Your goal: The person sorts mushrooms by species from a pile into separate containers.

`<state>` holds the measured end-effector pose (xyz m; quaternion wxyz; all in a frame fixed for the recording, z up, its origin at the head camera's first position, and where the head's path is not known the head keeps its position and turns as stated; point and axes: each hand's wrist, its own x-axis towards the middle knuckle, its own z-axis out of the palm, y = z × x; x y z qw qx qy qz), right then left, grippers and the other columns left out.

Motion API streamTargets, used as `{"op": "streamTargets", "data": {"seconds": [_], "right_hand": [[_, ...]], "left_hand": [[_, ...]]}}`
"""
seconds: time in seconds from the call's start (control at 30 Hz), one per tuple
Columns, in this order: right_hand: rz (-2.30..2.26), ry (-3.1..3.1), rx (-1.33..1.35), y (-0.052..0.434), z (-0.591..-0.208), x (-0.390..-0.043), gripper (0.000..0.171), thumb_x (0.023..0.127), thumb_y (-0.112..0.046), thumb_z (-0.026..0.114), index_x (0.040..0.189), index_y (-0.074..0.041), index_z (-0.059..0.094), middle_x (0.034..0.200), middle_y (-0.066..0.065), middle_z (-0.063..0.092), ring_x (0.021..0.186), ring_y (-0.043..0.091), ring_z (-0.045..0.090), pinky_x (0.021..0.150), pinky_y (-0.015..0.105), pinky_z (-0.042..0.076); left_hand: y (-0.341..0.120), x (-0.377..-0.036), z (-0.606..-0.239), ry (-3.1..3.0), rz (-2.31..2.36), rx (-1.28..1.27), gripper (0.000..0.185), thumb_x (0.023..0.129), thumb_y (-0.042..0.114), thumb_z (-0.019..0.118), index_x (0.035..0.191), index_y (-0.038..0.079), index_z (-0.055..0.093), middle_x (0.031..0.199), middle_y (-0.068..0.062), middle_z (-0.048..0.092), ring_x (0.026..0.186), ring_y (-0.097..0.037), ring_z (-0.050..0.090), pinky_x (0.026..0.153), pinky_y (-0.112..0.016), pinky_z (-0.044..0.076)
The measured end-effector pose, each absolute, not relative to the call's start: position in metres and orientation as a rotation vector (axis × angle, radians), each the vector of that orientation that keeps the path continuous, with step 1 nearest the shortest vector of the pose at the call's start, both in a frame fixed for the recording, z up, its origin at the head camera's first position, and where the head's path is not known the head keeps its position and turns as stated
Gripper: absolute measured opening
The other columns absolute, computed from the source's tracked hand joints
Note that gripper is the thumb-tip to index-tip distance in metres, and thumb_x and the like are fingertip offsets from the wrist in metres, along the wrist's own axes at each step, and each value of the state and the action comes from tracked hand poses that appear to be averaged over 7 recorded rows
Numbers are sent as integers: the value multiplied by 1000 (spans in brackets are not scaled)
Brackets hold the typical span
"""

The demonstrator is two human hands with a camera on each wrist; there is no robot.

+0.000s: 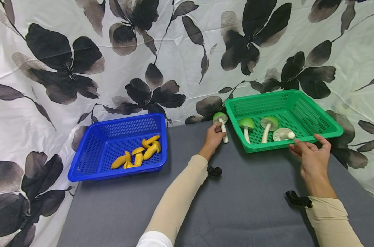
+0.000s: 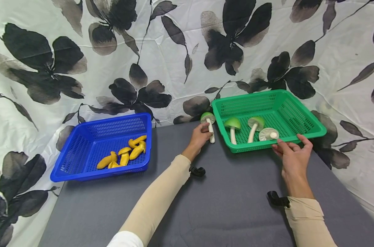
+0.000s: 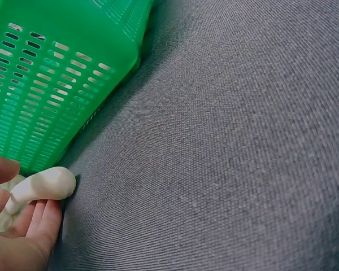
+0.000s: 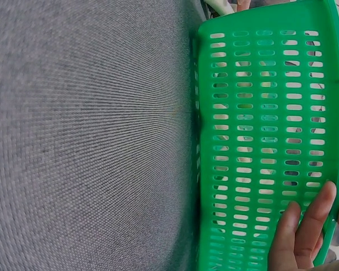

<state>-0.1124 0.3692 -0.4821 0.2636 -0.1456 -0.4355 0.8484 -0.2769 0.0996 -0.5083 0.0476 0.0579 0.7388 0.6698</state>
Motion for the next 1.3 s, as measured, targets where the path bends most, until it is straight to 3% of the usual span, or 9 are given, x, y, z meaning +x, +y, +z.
{"op": "streamTargets", "data": {"seconds": [0.5,0.97,1.3], "right_hand": [[2297,-1181,-389,368,-481,-111,75,87,5,75,138,-24,28,81,10,67,66,24,74,67,33,64],[2304,-1174,-382,370,-482,-112,73,88,7,73,137,-24,28,80,9,68,65,23,74,66,33,63],[2304,-1170,-400,370,-481,-112,72,88,6,74,134,-25,29,79,9,68,63,23,74,65,33,63]], "left_hand": [[91,-278,-508,2127,2158,106,50,88,-7,72,135,10,63,110,-15,67,84,-18,67,73,-34,60],[68,-271,-505,1954,2297,156,53,89,-6,71,140,6,59,115,-17,69,89,-20,69,74,-33,61],[64,-263,-485,1865,2403,239,52,87,-8,71,136,8,62,112,-9,70,93,-19,69,77,-33,62]]}}
